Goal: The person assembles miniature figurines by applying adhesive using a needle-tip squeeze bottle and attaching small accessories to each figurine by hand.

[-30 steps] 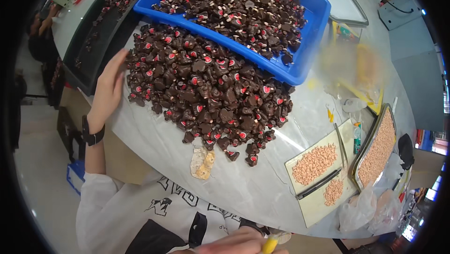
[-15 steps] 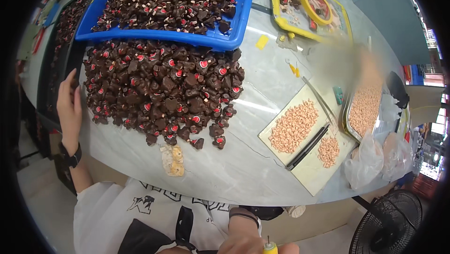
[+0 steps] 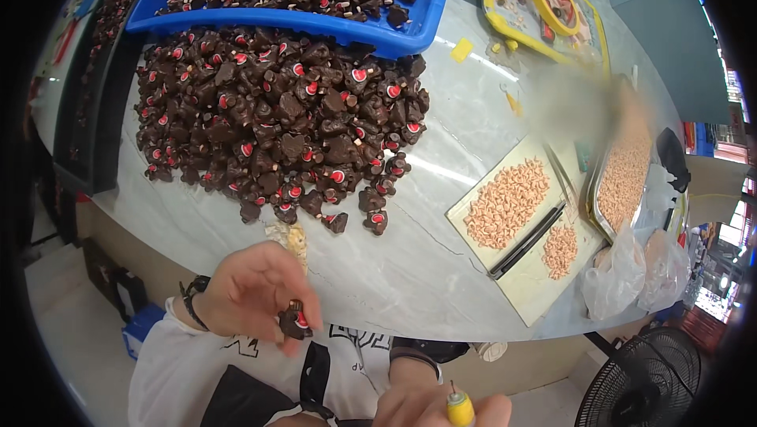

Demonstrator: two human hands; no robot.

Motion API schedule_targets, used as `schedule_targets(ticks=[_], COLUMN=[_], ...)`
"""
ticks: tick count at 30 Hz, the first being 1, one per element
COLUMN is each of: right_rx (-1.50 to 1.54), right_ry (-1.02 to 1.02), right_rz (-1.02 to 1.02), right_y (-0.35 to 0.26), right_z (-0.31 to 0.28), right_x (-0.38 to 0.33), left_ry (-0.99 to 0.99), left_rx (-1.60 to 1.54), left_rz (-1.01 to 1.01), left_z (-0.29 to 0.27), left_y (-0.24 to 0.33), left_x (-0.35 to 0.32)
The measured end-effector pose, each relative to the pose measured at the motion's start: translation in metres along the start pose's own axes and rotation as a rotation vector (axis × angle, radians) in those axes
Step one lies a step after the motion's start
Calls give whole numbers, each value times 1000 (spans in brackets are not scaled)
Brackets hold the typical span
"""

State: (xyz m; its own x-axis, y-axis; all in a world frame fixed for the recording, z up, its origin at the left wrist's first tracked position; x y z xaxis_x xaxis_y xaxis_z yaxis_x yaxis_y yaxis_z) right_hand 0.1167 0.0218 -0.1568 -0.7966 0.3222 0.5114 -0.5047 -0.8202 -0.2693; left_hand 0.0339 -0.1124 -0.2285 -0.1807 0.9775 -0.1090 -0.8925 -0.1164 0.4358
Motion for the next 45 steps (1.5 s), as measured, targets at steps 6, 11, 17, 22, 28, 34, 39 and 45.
schedule_targets(ticks=[6, 11, 17, 22, 28, 34, 39, 45], right_rx=[-896, -1145, -1241, -1307, -1362, -1382, -1334, -1355], right_ry=[175, 88, -52, -43, -96, -163, -107, -133], right_rz=[-328, -328, -181, -67, -54, -34, -26, 4], right_y=[8, 20, 21, 26, 22, 25, 25, 25], right_z=[-36, -45, -46, -48, -51, -53, -55, -56], right_x=[-32, -29, -27, -17, -21, -27, -29, -29], left_ry=[186, 232, 338, 228, 305, 320, 300, 289], left_rx=[385, 468, 365, 679, 452, 412, 412, 457], left_rz=[267, 415, 247, 316, 207, 144, 174, 191], left_z=[-10, -21, -22, -23, -20, -24, -25, -26], left_y=[9, 13, 8, 15, 7, 7, 7, 6], left_x=[3, 4, 3, 10, 8, 9, 9, 9])
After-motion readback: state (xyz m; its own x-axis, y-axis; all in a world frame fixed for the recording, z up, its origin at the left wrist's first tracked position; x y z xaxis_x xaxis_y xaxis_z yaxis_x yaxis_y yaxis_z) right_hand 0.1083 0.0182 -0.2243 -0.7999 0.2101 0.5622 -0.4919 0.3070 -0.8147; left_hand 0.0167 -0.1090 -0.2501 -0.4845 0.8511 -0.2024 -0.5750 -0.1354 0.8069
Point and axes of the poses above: each hand's wrist, its own x-axis towards the middle knuckle, its own z-axis out of the palm, y = z × x, the point moved 4 cm from there along x, towards the middle knuckle, and after that the axes turned 9 degrees about -z, right-handed, at the moved point
